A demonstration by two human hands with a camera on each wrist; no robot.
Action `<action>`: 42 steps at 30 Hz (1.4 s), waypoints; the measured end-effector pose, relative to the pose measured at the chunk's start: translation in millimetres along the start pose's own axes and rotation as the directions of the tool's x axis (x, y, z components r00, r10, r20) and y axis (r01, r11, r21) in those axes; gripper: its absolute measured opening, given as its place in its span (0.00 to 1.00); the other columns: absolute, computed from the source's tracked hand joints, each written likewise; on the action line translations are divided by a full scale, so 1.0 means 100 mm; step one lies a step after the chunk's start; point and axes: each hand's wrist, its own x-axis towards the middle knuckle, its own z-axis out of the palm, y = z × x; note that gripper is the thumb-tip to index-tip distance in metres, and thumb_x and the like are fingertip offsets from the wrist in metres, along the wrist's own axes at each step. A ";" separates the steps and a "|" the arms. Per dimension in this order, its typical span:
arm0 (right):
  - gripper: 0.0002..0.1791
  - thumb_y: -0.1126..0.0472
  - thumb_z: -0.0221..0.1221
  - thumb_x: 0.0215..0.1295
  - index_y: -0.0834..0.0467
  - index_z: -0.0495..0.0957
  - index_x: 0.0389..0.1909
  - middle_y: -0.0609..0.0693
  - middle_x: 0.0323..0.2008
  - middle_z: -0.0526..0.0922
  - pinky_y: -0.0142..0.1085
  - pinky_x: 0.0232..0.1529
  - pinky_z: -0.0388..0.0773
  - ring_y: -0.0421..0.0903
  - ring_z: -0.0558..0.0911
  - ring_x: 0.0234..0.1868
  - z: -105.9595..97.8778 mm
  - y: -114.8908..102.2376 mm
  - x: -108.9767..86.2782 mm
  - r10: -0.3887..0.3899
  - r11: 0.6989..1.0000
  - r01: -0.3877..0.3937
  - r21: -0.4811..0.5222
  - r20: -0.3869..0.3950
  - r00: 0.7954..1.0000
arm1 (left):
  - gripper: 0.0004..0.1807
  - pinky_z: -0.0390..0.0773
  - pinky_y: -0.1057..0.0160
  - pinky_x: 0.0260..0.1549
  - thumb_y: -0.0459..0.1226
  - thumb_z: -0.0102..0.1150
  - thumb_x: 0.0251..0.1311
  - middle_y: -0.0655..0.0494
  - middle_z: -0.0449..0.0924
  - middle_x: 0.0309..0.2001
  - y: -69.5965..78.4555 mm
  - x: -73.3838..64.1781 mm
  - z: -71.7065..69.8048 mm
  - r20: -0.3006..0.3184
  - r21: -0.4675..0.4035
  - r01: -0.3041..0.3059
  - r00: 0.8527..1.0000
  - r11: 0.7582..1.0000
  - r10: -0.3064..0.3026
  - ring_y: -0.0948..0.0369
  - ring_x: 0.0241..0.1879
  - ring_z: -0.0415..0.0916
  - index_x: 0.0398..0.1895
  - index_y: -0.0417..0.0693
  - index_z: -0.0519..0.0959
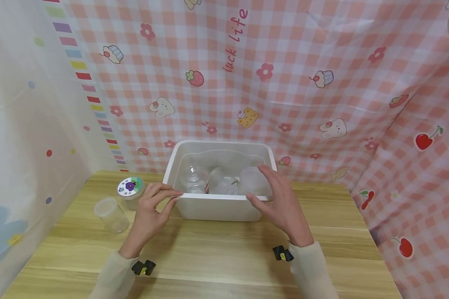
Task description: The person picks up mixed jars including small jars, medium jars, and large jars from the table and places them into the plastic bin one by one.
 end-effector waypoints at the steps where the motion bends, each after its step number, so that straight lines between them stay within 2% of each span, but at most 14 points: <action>1: 0.43 0.53 0.75 0.57 0.53 0.69 0.73 0.56 0.68 0.76 0.58 0.65 0.70 0.58 0.73 0.67 0.00 0.00 -0.04 -0.002 1.000 0.002 -0.008 -0.005 1.000 | 0.09 0.72 0.63 0.47 0.30 0.70 0.60 0.57 0.82 0.41 0.00 0.00 0.00 -0.001 0.000 -0.002 1.000 1.000 0.002 0.57 0.47 0.73 0.42 0.50 0.89; 7: 0.39 0.57 0.78 0.53 0.56 0.75 0.68 0.56 0.66 0.78 0.53 0.62 0.74 0.56 0.76 0.65 0.00 0.02 -0.20 -0.070 0.997 0.067 -0.037 -0.075 0.995 | 0.09 0.72 0.63 0.46 0.29 0.71 0.59 0.55 0.82 0.41 0.01 0.00 0.00 -0.016 -0.002 -0.017 1.000 1.000 0.017 0.56 0.46 0.74 0.41 0.49 0.89; 11: 0.33 0.59 0.78 0.51 0.57 0.81 0.60 0.53 0.60 0.83 0.46 0.58 0.75 0.53 0.79 0.61 0.02 0.03 -0.24 -0.113 0.993 0.107 -0.047 -0.130 0.985 | 0.09 0.72 0.62 0.46 0.28 0.71 0.59 0.55 0.82 0.41 0.01 0.00 0.00 -0.026 -0.002 -0.020 0.999 1.000 0.020 0.56 0.46 0.74 0.41 0.48 0.89; 17: 0.23 0.60 0.78 0.49 0.58 0.86 0.48 0.51 0.47 0.87 0.42 0.51 0.76 0.50 0.81 0.49 0.05 0.04 -0.29 -0.123 0.992 0.115 -0.052 -0.179 0.976 | 0.09 0.72 0.63 0.46 0.29 0.71 0.59 0.56 0.82 0.41 0.00 -0.01 0.00 -0.017 0.003 -0.013 1.000 1.000 0.013 0.57 0.46 0.73 0.41 0.49 0.89; 23: 0.16 0.65 0.78 0.49 0.58 0.88 0.40 0.50 0.40 0.86 0.32 0.50 0.74 0.48 0.80 0.45 0.10 0.06 -0.35 -0.123 0.992 0.123 -0.014 -0.228 0.966 | 0.09 0.72 0.63 0.45 0.28 0.71 0.58 0.55 0.82 0.40 0.00 -0.01 0.03 -0.036 -0.001 -0.039 0.999 0.999 0.039 0.56 0.45 0.74 0.40 0.48 0.89; 32: 0.13 0.66 0.77 0.51 0.56 0.88 0.38 0.48 0.39 0.86 0.24 0.50 0.71 0.46 0.79 0.45 0.18 0.08 -0.34 -0.083 0.996 0.085 -0.004 -0.267 0.960 | 0.09 0.72 0.64 0.45 0.28 0.72 0.58 0.55 0.82 0.41 0.00 -0.01 0.02 -0.035 0.002 -0.038 0.999 0.999 0.038 0.56 0.45 0.74 0.40 0.48 0.89; 37: 0.12 0.65 0.77 0.52 0.55 0.88 0.39 0.48 0.40 0.87 0.25 0.49 0.71 0.46 0.79 0.45 0.20 0.08 -0.34 -0.065 0.998 0.068 0.004 -0.263 0.963 | 0.09 0.71 0.62 0.46 0.30 0.71 0.60 0.55 0.81 0.41 0.01 0.00 -0.01 -0.003 0.012 -0.025 1.000 1.000 0.025 0.56 0.46 0.73 0.41 0.49 0.89; 42: 0.12 0.65 0.77 0.53 0.55 0.88 0.39 0.48 0.41 0.87 0.27 0.49 0.72 0.46 0.79 0.46 0.21 0.07 -0.35 -0.046 0.999 0.049 0.007 -0.263 0.964 | 0.10 0.74 0.60 0.49 0.32 0.70 0.61 0.55 0.80 0.45 0.05 0.01 -0.06 0.059 0.041 0.019 0.998 0.999 -0.021 0.57 0.49 0.73 0.44 0.50 0.88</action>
